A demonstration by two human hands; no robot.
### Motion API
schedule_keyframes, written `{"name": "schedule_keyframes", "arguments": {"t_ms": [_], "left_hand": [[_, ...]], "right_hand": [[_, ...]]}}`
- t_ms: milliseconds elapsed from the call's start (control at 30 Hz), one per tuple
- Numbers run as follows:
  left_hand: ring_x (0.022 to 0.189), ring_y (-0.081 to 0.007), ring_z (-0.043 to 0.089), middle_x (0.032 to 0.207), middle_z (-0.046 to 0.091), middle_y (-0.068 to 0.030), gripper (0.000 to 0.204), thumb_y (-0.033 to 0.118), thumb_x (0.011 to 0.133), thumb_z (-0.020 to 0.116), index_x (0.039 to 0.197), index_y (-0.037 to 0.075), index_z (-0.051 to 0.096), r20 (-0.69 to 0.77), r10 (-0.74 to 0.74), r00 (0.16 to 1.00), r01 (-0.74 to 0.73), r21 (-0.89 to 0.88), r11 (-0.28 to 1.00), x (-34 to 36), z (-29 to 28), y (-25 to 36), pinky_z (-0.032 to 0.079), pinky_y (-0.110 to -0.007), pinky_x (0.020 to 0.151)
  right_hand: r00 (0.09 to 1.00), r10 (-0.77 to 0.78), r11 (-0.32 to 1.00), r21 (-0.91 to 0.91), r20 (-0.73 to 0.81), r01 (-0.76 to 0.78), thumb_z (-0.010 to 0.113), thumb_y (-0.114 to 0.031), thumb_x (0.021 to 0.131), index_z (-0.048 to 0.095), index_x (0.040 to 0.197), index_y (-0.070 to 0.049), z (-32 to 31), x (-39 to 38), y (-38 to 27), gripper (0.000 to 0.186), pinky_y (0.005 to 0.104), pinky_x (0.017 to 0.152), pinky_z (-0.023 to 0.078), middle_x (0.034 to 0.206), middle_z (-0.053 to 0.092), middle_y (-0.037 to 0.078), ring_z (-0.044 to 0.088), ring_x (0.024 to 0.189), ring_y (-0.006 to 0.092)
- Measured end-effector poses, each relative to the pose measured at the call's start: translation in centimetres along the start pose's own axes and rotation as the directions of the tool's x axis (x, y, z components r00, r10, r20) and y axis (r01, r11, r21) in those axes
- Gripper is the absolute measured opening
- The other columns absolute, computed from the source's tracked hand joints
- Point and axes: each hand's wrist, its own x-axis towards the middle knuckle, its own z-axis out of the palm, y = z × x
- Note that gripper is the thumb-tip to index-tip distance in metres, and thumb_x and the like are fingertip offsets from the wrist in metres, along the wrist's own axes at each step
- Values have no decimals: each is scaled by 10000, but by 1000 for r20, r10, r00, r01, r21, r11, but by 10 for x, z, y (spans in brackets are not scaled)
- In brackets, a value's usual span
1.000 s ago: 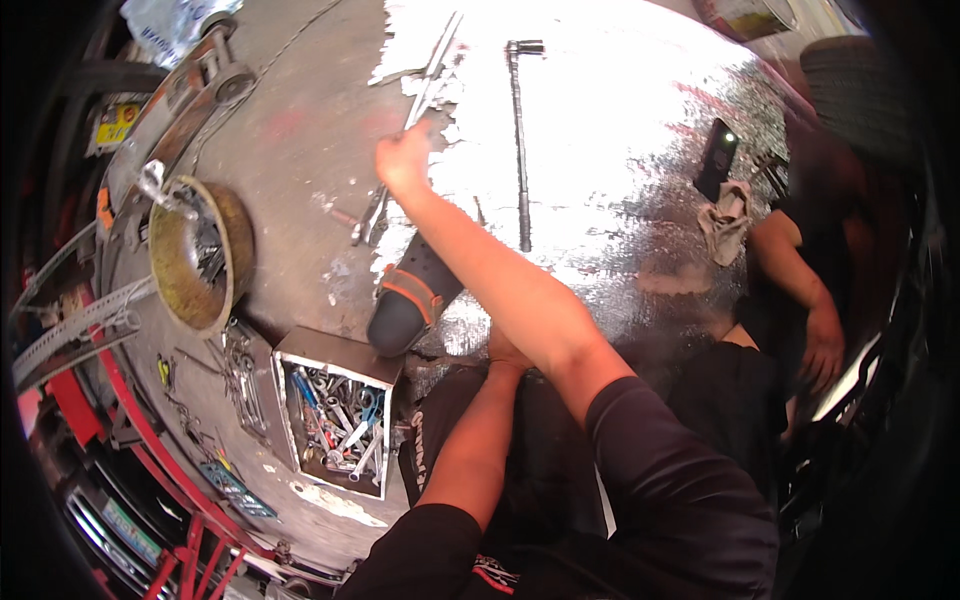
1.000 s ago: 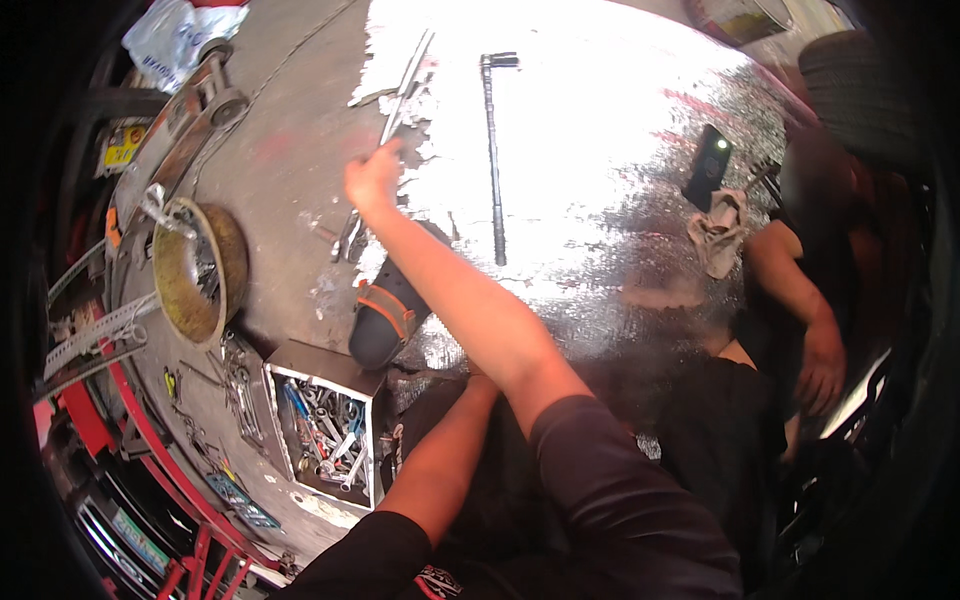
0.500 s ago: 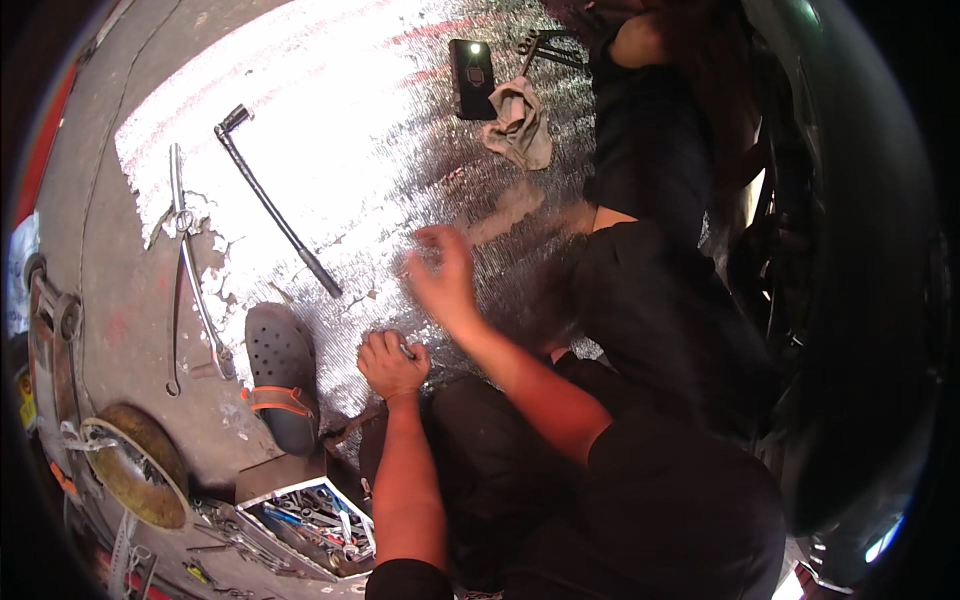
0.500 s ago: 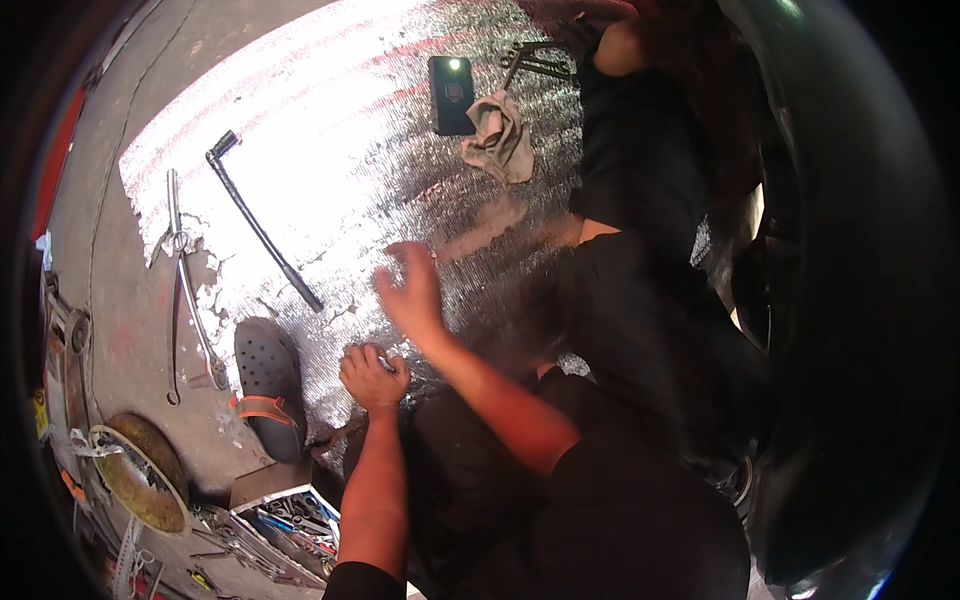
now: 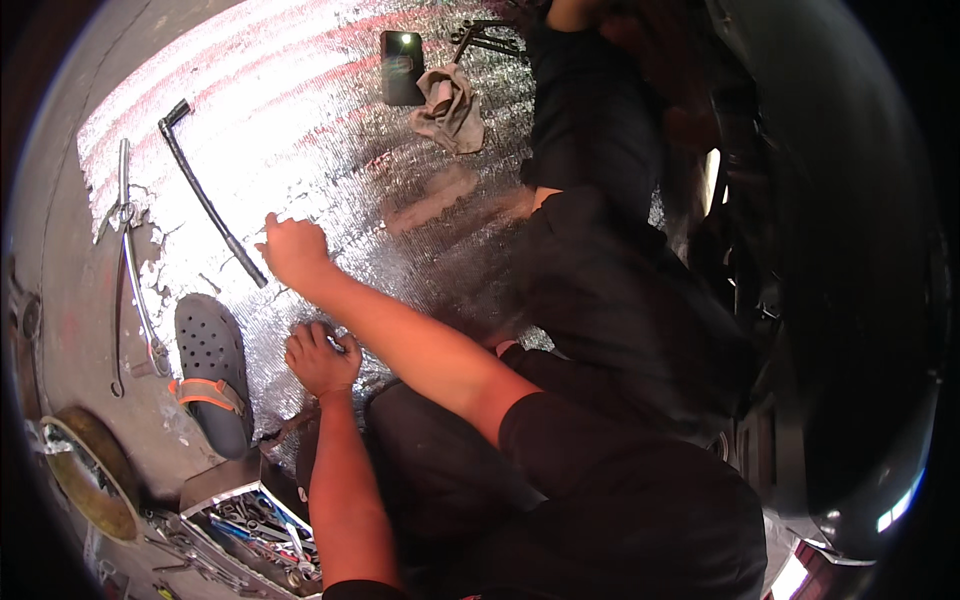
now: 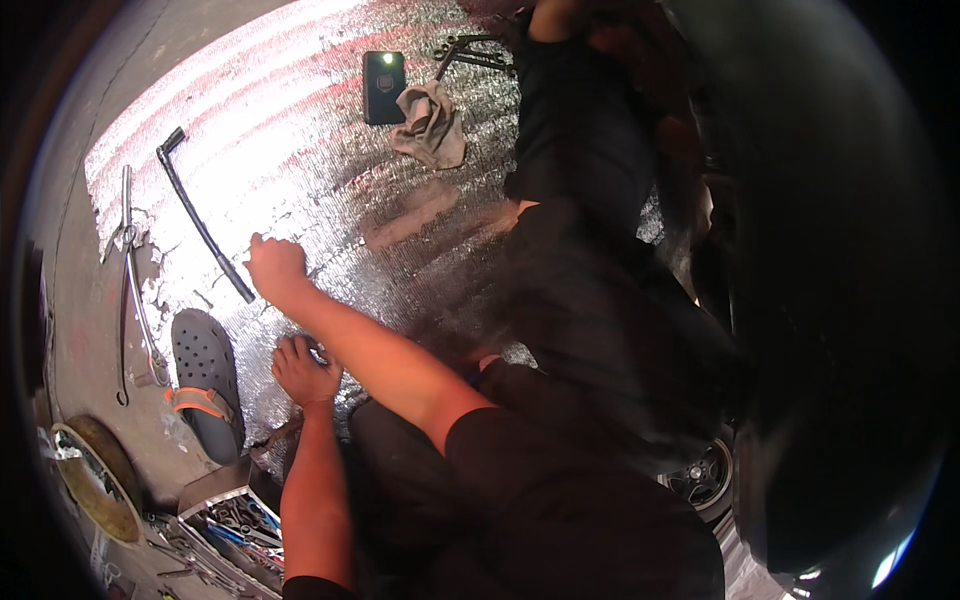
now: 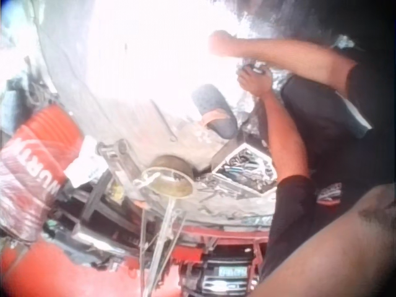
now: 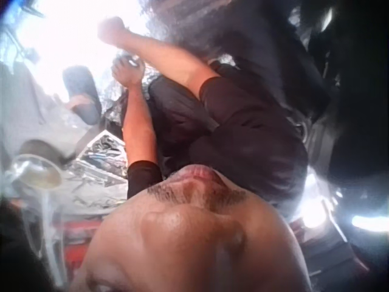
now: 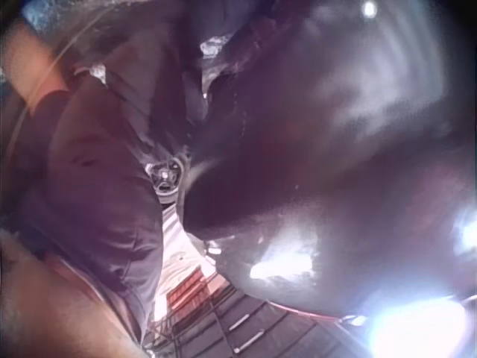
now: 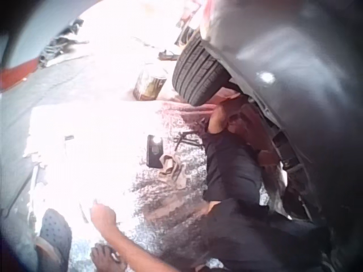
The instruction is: The person works under the front of a red car, using a wrench to tighten or loosen bolts on the undercarriage. They reach for tools from a nearby tray, stand up to check the engine bay, and then return to the undercarriage to continue the repair.
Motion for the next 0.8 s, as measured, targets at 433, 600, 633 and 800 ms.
{"name": "schedule_keyframes", "arguments": {"t_ms": [433, 600, 633, 800], "left_hand": [[1036, -304, 514, 1117, 582, -72, 452, 313, 788, 703, 1181, 109, 610, 126, 8, 992, -21, 101, 995, -7, 13, -4, 370, -431, 870], [973, -274, 519, 1000, 559, -46, 318, 226, 729, 703, 1018, 137, 605, 28, 16, 999, -17, 14, 1000, -11, -9, -1, 376, -428, 818], [959, -264, 524, 979, 562, -38, 283, 225, 719, 685, 972, 143, 588, -73, 25, 997, -24, 23, 999, -12, -6, -8, 379, -425, 816], [961, -252, 542, 962, 573, -43, 227, 256, 750, 662, 934, 132, 610, -17, 9, 1000, -9, 31, 999, -16, -8, -7, 396, -421, 814]], "right_hand": [[956, 115, 990, 51, 269, -134, 666, -119, 846, 660, 991, 24, 5, 15, -49, 205, 413, 751, 597, 886, 720, 211, 748, 848, 345], [956, 216, 901, 337, 199, -274, 591, -234, 896, 686, 971, 75, -77, -43, -62, 332, 479, 799, 571, 891, 718, 261, 721, 839, 412], [937, 219, 888, 343, 272, -306, 607, -222, 891, 696, 1012, 61, -100, -58, -70, 320, 467, 829, 571, 957, 717, 261, 717, 910, 403], [919, 207, 889, 328, 336, -321, 647, -266, 854, 719, 898, 86, -185, -152, -52, 362, 477, 794, 567, 838, 706, 283, 718, 847, 430]]}}
